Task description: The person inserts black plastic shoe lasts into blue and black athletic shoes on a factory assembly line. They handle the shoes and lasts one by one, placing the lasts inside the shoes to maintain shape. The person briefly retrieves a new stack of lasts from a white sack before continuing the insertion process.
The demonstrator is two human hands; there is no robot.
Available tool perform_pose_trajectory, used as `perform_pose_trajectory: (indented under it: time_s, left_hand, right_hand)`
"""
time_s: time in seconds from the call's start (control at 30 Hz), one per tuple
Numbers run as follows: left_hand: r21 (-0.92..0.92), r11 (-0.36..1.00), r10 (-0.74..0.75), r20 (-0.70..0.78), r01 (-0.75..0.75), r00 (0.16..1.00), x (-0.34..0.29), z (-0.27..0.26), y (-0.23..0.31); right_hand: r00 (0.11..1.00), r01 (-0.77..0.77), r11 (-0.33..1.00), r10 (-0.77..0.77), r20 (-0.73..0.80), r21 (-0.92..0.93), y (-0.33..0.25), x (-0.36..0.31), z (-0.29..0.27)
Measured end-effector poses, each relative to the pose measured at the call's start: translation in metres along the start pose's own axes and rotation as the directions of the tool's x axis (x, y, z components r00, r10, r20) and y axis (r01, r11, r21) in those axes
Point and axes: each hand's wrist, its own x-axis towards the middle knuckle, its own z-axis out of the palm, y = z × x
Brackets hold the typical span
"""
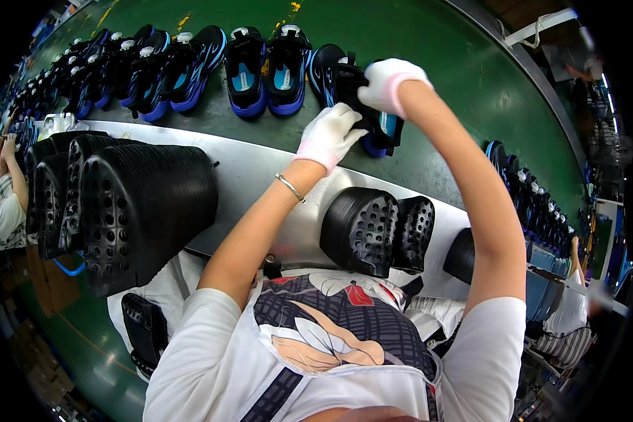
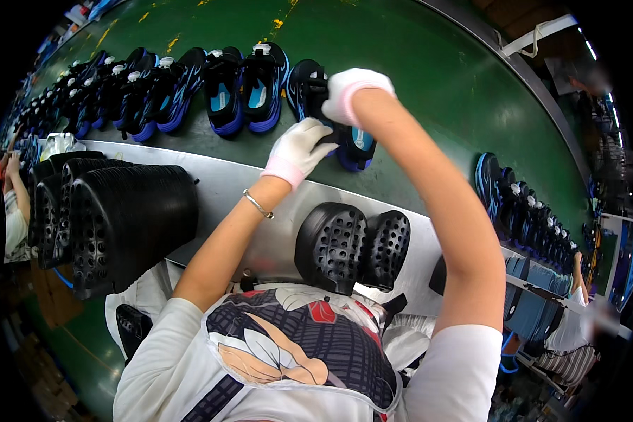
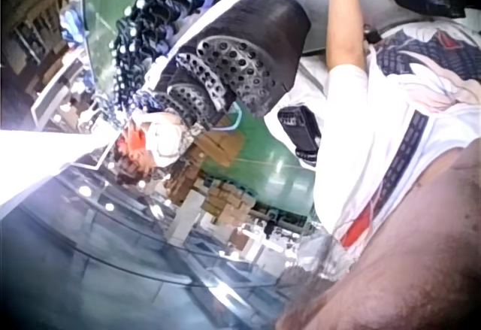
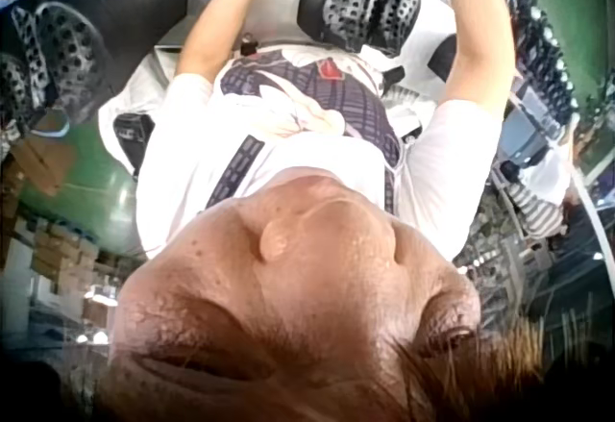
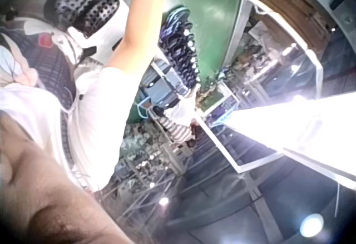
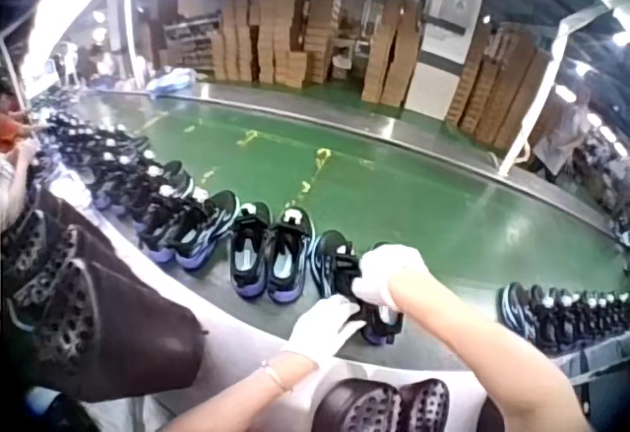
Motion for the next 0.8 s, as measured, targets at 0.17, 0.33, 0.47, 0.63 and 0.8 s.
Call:
perform_pose_trajectory:
  time_s: [0.17,0.33,0.47,0.63,0.8]
  left_hand:
    - [0.044,0.992,-0.118,0.036,0.116,0.992,-0.002,-0.008,0.006]
    - [0.228,0.950,-0.284,0.344,0.213,0.895,0.018,-0.020,0.011]
    - [0.374,0.900,-0.398,0.494,0.223,0.773,0.033,-0.025,0.013]
    - [0.377,0.879,-0.455,0.489,0.290,0.744,0.036,-0.026,0.009]
    - [0.380,0.886,-0.436,0.483,0.267,0.759,0.041,-0.026,0.012]
  right_hand:
    - [0.986,-0.013,1.000,0.016,-0.165,0.019,-0.032,0.024,0.055]
    - [0.996,0.050,0.990,-0.039,-0.082,0.130,-0.023,0.025,0.052]
    - [1.000,0.013,0.992,-0.015,0.014,0.127,-0.030,0.035,0.041]
    - [0.994,0.049,0.998,-0.045,-0.101,0.042,-0.039,0.038,0.047]
    - [0.986,0.064,0.997,-0.056,-0.158,0.046,-0.034,0.046,0.052]
